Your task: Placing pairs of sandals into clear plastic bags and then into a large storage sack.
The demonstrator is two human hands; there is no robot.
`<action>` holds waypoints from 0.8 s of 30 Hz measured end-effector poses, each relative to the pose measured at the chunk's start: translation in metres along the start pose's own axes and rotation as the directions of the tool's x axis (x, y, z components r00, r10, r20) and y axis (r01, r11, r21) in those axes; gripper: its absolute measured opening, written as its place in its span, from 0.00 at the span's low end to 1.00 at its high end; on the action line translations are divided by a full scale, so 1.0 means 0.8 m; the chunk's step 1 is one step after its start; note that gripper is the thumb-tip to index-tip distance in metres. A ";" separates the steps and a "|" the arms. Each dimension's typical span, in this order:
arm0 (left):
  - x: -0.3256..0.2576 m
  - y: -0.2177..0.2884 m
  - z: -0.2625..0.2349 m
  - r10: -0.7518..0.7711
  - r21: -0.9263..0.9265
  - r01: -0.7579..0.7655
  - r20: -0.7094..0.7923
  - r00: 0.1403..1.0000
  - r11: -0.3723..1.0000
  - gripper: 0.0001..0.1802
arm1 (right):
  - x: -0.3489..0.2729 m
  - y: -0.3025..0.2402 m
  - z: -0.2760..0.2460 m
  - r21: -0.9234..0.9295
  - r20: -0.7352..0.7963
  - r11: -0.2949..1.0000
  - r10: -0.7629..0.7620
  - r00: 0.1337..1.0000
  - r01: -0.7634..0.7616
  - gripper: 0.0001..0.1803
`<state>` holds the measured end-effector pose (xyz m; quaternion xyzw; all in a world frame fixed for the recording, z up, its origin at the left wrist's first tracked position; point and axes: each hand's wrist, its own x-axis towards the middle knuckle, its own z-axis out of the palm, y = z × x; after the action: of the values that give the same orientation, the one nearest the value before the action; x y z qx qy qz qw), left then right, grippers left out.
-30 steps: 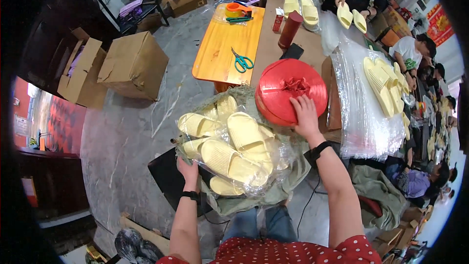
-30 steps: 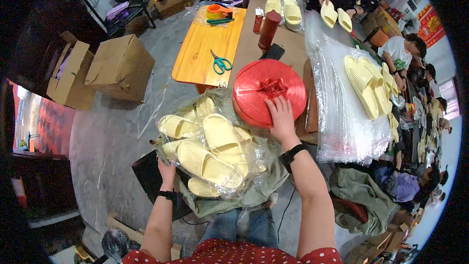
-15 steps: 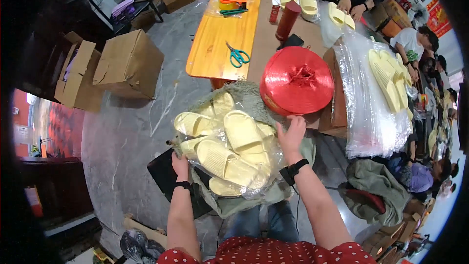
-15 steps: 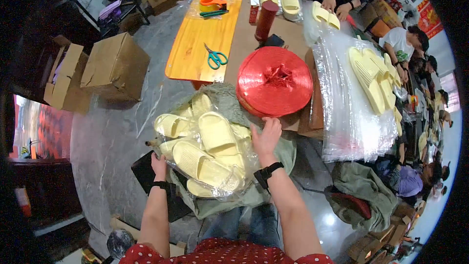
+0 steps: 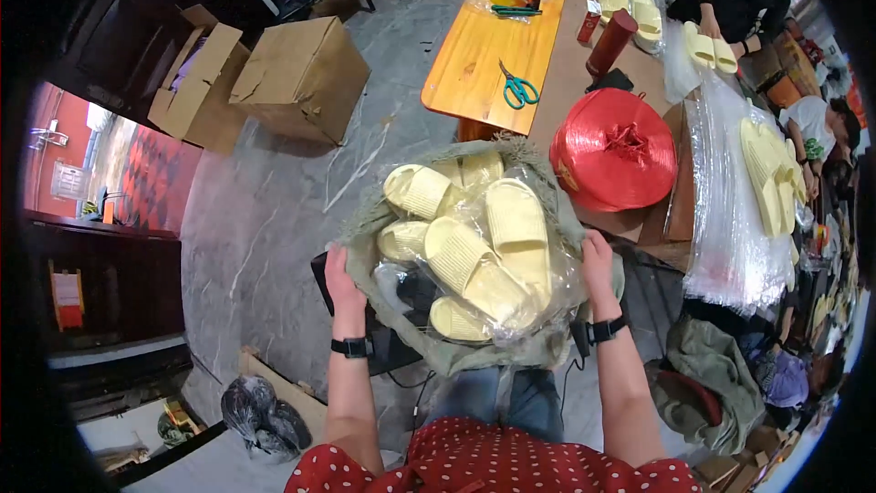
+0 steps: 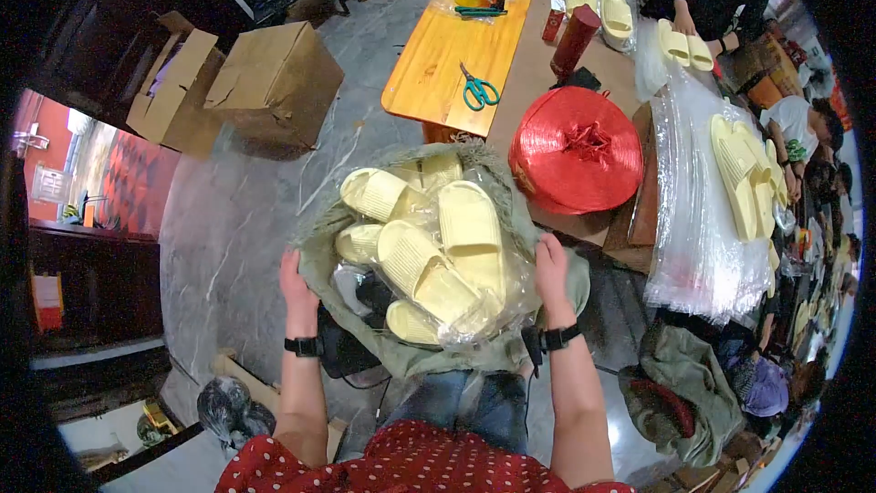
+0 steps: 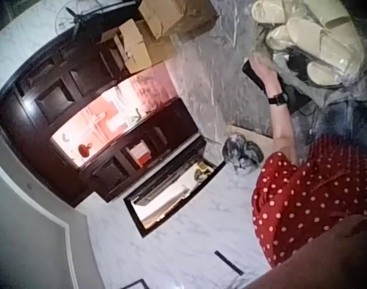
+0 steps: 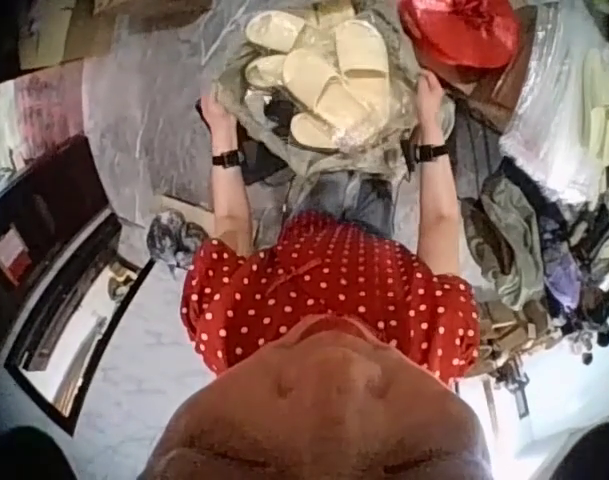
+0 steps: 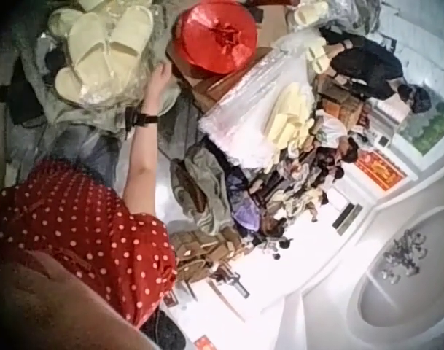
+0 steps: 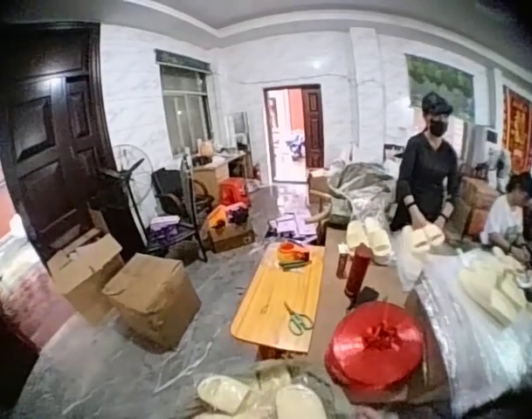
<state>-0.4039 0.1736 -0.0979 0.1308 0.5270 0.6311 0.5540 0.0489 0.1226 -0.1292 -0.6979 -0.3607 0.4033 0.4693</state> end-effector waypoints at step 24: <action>-0.213 0.125 -0.016 0.040 0.341 -0.067 0.085 0.996 0.938 0.23 | -0.256 0.252 -0.243 -0.419 -0.849 0.687 -0.064 0.525 -0.594 0.19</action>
<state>-0.4099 0.0414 0.0490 0.2637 0.6035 0.5388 0.5253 0.1647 -0.1894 -0.2285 -0.9687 -0.1008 -0.0498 0.2212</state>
